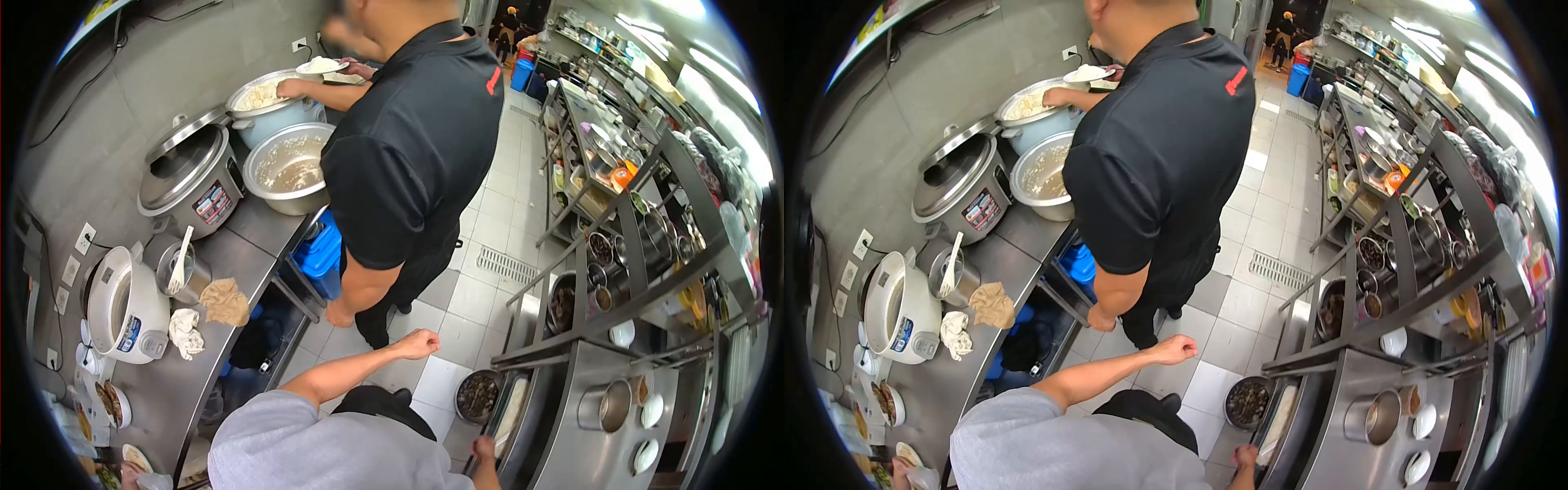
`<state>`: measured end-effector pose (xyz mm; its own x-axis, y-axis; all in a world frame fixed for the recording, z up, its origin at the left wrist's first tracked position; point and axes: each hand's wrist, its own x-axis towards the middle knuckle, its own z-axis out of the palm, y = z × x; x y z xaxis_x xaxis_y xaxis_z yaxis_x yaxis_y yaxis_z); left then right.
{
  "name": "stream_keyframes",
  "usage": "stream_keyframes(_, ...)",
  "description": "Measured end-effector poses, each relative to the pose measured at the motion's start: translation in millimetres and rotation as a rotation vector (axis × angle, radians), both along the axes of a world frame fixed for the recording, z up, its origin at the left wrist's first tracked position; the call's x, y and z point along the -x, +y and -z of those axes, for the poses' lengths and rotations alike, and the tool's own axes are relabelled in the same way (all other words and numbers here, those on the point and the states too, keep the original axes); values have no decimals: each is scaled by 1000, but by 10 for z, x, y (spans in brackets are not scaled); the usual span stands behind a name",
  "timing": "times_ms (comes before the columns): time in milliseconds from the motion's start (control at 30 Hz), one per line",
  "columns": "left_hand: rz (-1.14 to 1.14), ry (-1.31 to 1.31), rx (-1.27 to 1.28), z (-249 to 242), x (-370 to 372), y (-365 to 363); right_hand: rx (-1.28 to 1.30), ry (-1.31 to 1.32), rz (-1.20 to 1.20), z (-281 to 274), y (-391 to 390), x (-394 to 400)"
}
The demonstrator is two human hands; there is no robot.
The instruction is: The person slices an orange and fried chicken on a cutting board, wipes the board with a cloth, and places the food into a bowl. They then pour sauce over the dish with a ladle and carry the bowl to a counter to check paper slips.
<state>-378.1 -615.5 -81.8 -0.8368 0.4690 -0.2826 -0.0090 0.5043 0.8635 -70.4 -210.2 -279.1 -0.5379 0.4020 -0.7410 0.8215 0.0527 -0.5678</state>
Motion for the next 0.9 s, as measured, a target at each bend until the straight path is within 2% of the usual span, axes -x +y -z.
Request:
stream_keyframes(33, 2, -7, 1, -116, 122, 61, 86, 132, 30, -25, 127, 466)
stream_keyframes(100, 10, -18, 2, -317, 359, 156, 138, 207, 33, -296, 198, 1399)
stream_keyframes(200, -11, 65, -63, -178, 629, 286, 141, 236, -65, -771, -5, 2536)
stream_keyframes(333, -37, -65, -93, -354, 980, 490, 197, 224, -232, -803, 16, 3735)
stream_keyframes(467, -13, -33, -166, -546, 1415, 723, 187, 139, -387, -575, 209, 4678)
stream_keyframes(533, 14, -106, -146, -683, 1764, 782, 228, 59, -373, -442, 376, 5087)
stream_keyframes(667, -118, -45, -99, -944, 2466, 894, 196, -94, -369, -389, 689, 5789)
stream_keyframes(733, -275, -30, -115, -857, 2792, 949, 168, -139, -400, -301, 838, 6134)
stream_keyframes(800, -543, -10, -154, -798, 2985, 1127, 181, -171, -408, -156, 950, 6500)
stream_keyframes(900, -601, 8, -189, -791, 3219, 1248, 134, -195, -494, 58, 1078, 7235)
